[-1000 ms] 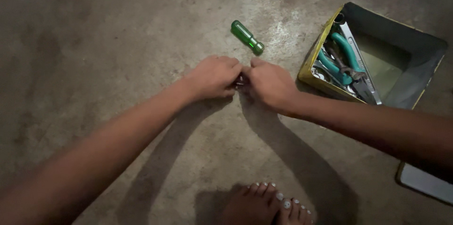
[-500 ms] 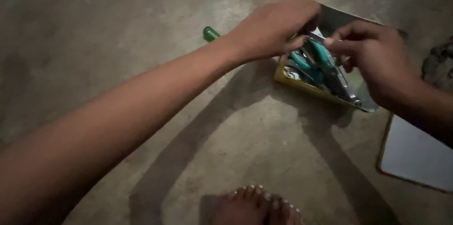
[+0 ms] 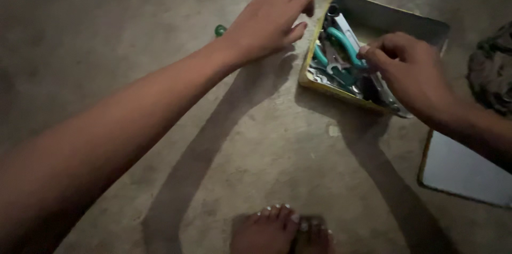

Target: The person wipes a small metal component with a cloth and then places several wrenches, pliers, and a screwdriver into a metal box before closing the lid.

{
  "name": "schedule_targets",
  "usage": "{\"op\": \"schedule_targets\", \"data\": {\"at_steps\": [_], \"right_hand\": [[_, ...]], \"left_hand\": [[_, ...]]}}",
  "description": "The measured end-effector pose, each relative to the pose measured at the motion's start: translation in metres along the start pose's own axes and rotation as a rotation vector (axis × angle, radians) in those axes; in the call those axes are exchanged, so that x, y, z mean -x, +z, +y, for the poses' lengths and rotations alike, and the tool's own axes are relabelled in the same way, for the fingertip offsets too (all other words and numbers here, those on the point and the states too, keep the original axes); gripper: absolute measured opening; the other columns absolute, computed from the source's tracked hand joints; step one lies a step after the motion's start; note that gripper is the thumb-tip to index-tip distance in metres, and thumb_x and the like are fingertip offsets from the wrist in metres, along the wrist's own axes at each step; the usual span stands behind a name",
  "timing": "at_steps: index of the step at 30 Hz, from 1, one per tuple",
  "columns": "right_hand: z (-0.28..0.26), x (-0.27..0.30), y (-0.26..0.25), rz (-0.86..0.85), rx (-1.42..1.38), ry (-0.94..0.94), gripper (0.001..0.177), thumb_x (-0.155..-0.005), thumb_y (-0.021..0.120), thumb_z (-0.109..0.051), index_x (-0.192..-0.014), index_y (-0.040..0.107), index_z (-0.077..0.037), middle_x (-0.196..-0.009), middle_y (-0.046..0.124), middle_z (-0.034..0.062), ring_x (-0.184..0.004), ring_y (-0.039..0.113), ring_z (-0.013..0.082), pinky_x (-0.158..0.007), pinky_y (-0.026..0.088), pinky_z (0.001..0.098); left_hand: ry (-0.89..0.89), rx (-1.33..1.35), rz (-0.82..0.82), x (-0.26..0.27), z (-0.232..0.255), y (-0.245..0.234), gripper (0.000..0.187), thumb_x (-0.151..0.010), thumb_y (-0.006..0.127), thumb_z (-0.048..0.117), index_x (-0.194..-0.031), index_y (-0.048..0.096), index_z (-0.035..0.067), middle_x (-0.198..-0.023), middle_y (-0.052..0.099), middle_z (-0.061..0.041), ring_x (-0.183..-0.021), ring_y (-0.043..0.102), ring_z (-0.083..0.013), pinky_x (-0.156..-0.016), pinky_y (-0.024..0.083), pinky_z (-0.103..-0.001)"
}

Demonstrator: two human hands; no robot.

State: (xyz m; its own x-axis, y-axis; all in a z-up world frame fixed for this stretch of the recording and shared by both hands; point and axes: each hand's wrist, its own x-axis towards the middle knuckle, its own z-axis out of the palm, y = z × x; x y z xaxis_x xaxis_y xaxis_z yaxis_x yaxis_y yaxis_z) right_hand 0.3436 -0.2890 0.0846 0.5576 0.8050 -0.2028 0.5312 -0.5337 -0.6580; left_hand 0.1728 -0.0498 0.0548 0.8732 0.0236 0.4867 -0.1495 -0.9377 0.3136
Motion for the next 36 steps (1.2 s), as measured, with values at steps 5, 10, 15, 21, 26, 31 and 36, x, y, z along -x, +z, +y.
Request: {"op": "schedule_targets", "data": {"at_steps": [5, 10, 15, 21, 26, 31, 36], "right_hand": [[-0.037, -0.01, 0.025, 0.029, 0.047, -0.412, 0.027, -0.103, 0.068, -0.027, -0.107, 0.075, -0.001, -0.098, 0.066, 0.0117, -0.081, 0.065, 0.0223, -0.072, 0.049, 0.0375], [-0.07, -0.031, 0.085, -0.175, 0.091, -0.622, 0.023, -0.096, 0.068, -0.023, -0.109, 0.073, -0.005, -0.109, 0.067, 0.0135, -0.097, 0.066, 0.0309, -0.084, 0.053, 0.0436], [-0.08, -0.064, 0.154, -0.228, 0.182, -0.842, 0.039, -0.085, 0.075, -0.027, -0.119, 0.072, -0.009, -0.118, 0.058, 0.0222, -0.109, 0.056, 0.0412, -0.091, 0.05, 0.0478], [-0.077, -0.06, 0.166, -0.149, 0.387, -0.912, 0.031, -0.09, 0.072, -0.029, -0.11, 0.07, -0.005, -0.124, 0.056, 0.0166, -0.116, 0.054, 0.0378, -0.093, 0.052, 0.0472], [-0.091, -0.033, 0.131, -0.246, 0.402, -0.734, 0.032, -0.087, 0.07, -0.024, -0.112, 0.069, -0.006, -0.119, 0.056, 0.0161, -0.11, 0.056, 0.0363, -0.088, 0.051, 0.0486], [-0.096, -0.024, 0.068, -0.179, 0.368, -0.69, 0.031, -0.086, 0.071, -0.021, -0.114, 0.071, -0.008, -0.113, 0.057, 0.0161, -0.108, 0.059, 0.0355, -0.088, 0.051, 0.0481], [-0.07, -0.017, 0.01, -0.038, 0.372, -0.709, 0.029, -0.089, 0.067, -0.011, -0.117, 0.076, -0.011, -0.114, 0.06, 0.0154, -0.108, 0.061, 0.0348, -0.09, 0.051, 0.0467]], "left_hand": [[-0.15, -0.126, -0.098, 0.045, -0.019, -0.017, 0.027, -0.087, 0.073, 0.014, -0.11, 0.06, 0.009, -0.11, 0.06, -0.012, -0.11, 0.059, -0.0349, -0.088, 0.047, -0.048], [-0.235, -0.302, -0.203, 0.087, -0.035, -0.018, 0.041, -0.075, 0.074, 0.018, -0.114, 0.064, 0.011, -0.113, 0.063, -0.009, -0.109, 0.059, -0.0316, -0.084, 0.045, -0.049], [-0.25, -0.41, -0.294, 0.121, -0.037, -0.017, 0.028, -0.087, 0.068, 0.021, -0.113, 0.063, 0.012, -0.118, 0.062, -0.008, -0.111, 0.059, -0.0293, -0.085, 0.045, -0.046], [-0.258, -0.439, -0.364, 0.126, -0.035, -0.013, 0.025, -0.091, 0.06, 0.02, -0.114, 0.064, 0.013, -0.111, 0.062, -0.007, -0.107, 0.061, -0.0279, -0.085, 0.046, -0.044], [0.034, -0.411, -0.378, 0.093, -0.022, -0.029, 0.024, -0.086, 0.064, 0.016, -0.11, 0.063, 0.011, -0.106, 0.062, -0.006, -0.106, 0.062, -0.0255, -0.084, 0.047, -0.041], [0.109, -0.325, -0.278, 0.039, -0.005, -0.05, 0.031, -0.078, 0.074, 0.015, -0.106, 0.062, 0.009, -0.106, 0.062, -0.007, -0.104, 0.062, -0.0275, -0.082, 0.047, -0.043], [0.177, -0.269, -0.107, -0.001, 0.011, -0.039, 0.03, -0.083, 0.077, 0.016, -0.109, 0.061, 0.01, -0.108, 0.061, -0.007, -0.105, 0.062, -0.0262, -0.084, 0.046, -0.042]]}}
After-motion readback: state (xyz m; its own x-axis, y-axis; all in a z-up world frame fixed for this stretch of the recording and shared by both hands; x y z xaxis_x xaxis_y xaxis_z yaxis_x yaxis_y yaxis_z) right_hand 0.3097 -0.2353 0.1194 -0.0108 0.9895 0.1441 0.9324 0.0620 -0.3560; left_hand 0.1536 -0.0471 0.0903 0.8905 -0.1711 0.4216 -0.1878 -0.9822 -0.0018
